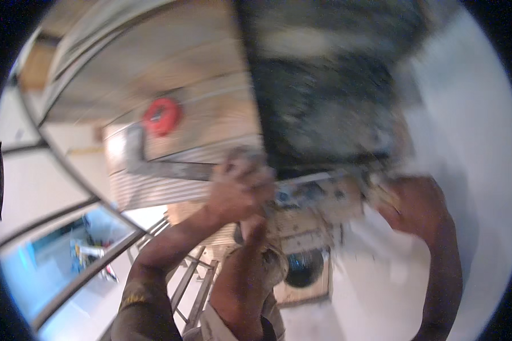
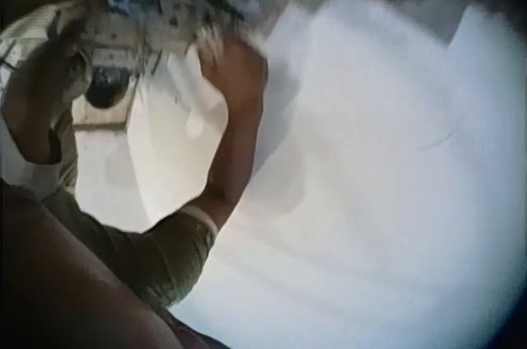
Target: Apply adhesive and install a tile on a concrete staircase.
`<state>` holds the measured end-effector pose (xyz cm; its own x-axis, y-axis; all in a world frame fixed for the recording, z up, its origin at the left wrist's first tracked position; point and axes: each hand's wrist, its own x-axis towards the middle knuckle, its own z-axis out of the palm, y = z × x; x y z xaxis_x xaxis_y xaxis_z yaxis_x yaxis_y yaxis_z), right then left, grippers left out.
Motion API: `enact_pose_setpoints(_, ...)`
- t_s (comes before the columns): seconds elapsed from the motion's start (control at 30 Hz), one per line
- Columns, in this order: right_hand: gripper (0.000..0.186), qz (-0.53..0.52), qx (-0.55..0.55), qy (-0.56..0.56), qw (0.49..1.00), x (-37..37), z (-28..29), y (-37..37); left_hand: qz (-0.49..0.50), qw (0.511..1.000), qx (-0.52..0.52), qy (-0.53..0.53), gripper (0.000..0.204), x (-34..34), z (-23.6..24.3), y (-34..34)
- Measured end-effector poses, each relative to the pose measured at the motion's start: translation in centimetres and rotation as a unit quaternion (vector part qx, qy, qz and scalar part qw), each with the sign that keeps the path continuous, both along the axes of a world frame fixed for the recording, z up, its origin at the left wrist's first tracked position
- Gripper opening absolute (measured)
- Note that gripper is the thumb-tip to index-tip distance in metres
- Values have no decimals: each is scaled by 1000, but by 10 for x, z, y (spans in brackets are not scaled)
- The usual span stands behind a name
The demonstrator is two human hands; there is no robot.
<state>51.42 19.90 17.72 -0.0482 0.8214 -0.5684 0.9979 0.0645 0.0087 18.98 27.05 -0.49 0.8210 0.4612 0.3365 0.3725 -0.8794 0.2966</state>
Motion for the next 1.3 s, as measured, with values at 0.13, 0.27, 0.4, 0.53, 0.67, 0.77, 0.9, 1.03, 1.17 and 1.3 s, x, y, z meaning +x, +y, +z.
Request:
enact_pose_setpoints(0.13, 37, 0, -25, 19, 1000, -8, -25, 4, 17, 1000, 9, 6, 21, -7, -5, -8)
enact_pose_setpoints(0.27, 33, 4, -26, 8, 1000, -27, -20, 9, 40, 998, 54, -22, 19, -10, -6, -6)
enact_pose_setpoints(0.4, 33, 23, -1, 35, 999, -23, -24, 0, 42, 998, 35, -36, 22, -14, -6, -9)
enact_pose_setpoints(0.53, 33, 16, 76, 80, 994, -20, -27, -23, 32, 997, 33, -55, 23, -10, -10, -11)
enact_pose_setpoints(0.67, 38, -71, 115, 108, 985, -30, -16, -35, 22, 998, 37, -51, 21, -3, -9, -9)
enact_pose_setpoints(0.77, 36, -101, 157, 96, 978, -18, -33, -57, 12, 998, -1, -54, 20, -11, -14, -9)
enact_pose_setpoints(0.9, 22, -275, 193, 234, 912, -15, -62, -103, 28, 1000, -4, 3, 34, -22, -22, -8)
enact_pose_setpoints(1.03, 22, -529, 184, 360, 746, -29, -88, -194, 92, 992, 8, -84, 23, -3, 17, -18)
enact_pose_setpoints(1.17, 34, -613, 81, 234, 750, -87, -122, -309, 217, 957, -47, -188, 19, -27, -16, -63)
enact_pose_setpoints(1.3, 32, -563, -104, 293, 765, -164, -127, -381, 386, 917, -29, -102, 15, -56, -46, -142)
